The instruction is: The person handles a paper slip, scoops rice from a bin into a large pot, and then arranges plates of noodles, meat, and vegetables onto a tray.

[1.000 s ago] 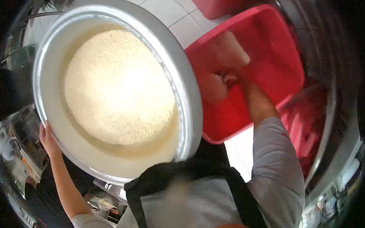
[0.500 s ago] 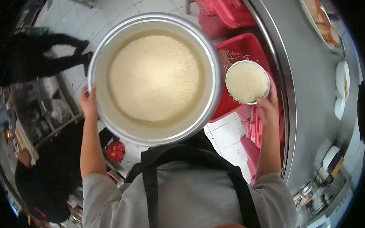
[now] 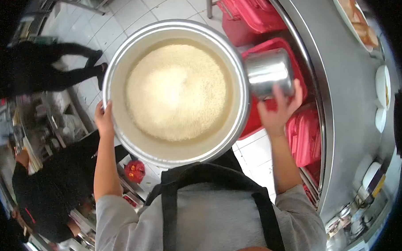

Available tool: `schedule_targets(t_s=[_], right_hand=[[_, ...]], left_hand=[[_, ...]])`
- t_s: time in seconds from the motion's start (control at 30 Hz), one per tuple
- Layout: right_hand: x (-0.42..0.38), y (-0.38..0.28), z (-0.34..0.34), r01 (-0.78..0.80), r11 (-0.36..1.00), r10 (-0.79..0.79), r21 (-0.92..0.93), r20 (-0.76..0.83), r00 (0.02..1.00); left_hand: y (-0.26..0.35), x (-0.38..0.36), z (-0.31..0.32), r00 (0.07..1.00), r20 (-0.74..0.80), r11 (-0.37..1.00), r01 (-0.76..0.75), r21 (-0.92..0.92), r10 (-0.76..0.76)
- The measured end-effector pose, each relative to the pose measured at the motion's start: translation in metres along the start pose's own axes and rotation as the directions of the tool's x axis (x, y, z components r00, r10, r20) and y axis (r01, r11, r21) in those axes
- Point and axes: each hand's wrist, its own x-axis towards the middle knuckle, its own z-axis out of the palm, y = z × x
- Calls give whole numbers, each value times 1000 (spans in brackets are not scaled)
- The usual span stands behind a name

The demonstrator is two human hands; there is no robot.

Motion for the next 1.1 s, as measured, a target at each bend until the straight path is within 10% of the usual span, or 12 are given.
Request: schedule_targets(t_s=[0.1,0.3,0.37,0.73,1.1], right_hand=[[-11,105,17,-175,929,260,-325,242,935],[-108,345,142,63,721,526,-691,603,600],[-175,427,189,228,719,342,-656,620,706],[-332,403,310,42,820,436,-570,671,600],[-272,371,233,-336,884,279,-323,944,-174]], left_hand=[[-18,11,-12,1000,3,999,-5,51,5],[-18,21,-28,999,-40,994,-11,109,15],[-15,19,-27,999,-44,996,-12,87,16],[-24,9,-27,993,-47,987,-106,121,112],[-16,0,-22,998,-17,987,-53,150,56]])
